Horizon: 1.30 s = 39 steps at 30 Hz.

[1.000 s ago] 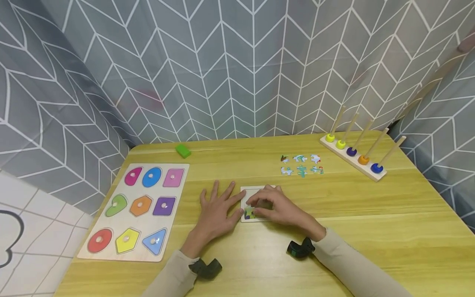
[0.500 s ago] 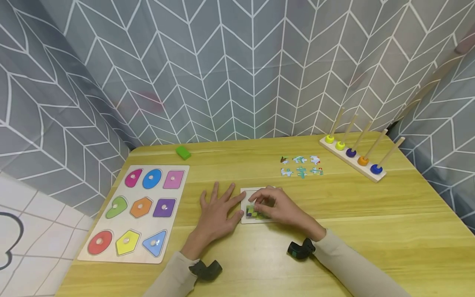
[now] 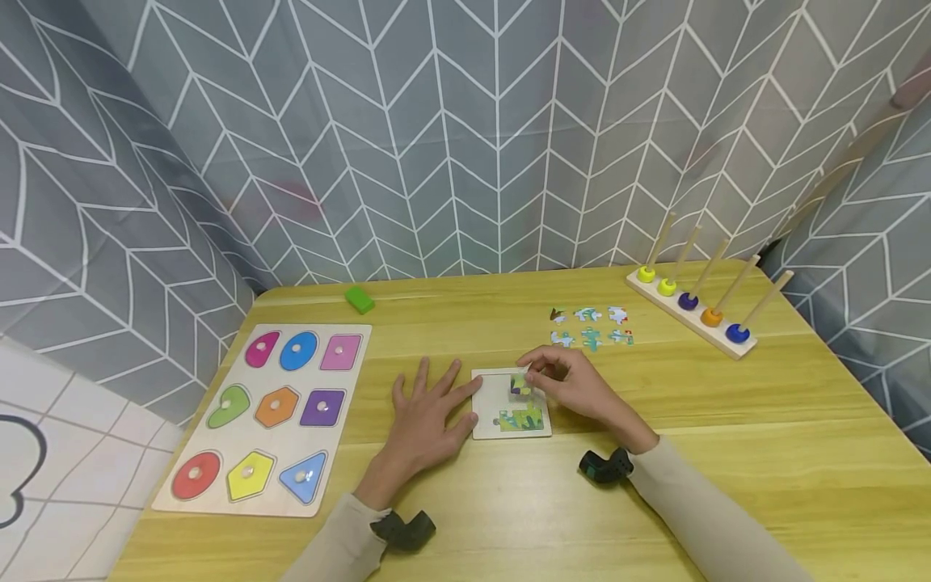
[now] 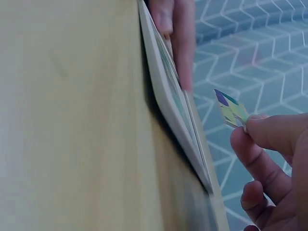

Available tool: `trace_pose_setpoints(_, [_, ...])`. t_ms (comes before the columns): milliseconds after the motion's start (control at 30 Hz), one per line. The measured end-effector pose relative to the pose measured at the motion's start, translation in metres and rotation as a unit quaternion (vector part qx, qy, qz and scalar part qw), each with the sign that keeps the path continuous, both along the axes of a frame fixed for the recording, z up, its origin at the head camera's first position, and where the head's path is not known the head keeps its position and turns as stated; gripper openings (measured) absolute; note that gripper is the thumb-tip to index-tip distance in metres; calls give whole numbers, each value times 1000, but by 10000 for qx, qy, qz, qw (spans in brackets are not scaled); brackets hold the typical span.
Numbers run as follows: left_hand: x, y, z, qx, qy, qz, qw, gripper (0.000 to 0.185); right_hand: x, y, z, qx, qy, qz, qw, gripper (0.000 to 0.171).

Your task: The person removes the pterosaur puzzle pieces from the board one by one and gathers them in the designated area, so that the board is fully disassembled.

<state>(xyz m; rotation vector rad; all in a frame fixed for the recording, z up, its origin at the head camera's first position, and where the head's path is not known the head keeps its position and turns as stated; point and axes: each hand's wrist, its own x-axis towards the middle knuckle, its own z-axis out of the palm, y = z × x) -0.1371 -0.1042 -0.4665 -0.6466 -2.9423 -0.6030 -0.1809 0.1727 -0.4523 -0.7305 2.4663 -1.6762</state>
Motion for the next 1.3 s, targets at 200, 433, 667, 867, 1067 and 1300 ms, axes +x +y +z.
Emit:
trace_pose_setpoints(200, [0,0,-1,88,6,-16,10000,51,-8,18,0,-153,21,-291,9995,21])
trace_pose_setpoints(433, [0,-1,-2,117,35,-13,9999,51,-15,35,-3,-181,47,-532,9984,21])
trace_pose_setpoints(667, [0,-1,-3,115,50,-21,9999,51,-21,46,-6,-61,28,-760,9971,20])
trace_pose_setpoints(867, [0,-1,-4,80,52,-7,10000,51,-23,53,-8,307,47,-881,9956,19])
trace_pose_setpoints(1067, [0,0,-4,90,59,-7,9999,51,-23,57,-9,708,159,-941,9929,18])
trace_pose_setpoints(1300, [0,-1,-4,104,31,-2,9999,51,-25,58,-11,1161,666,-1061,9853,17])
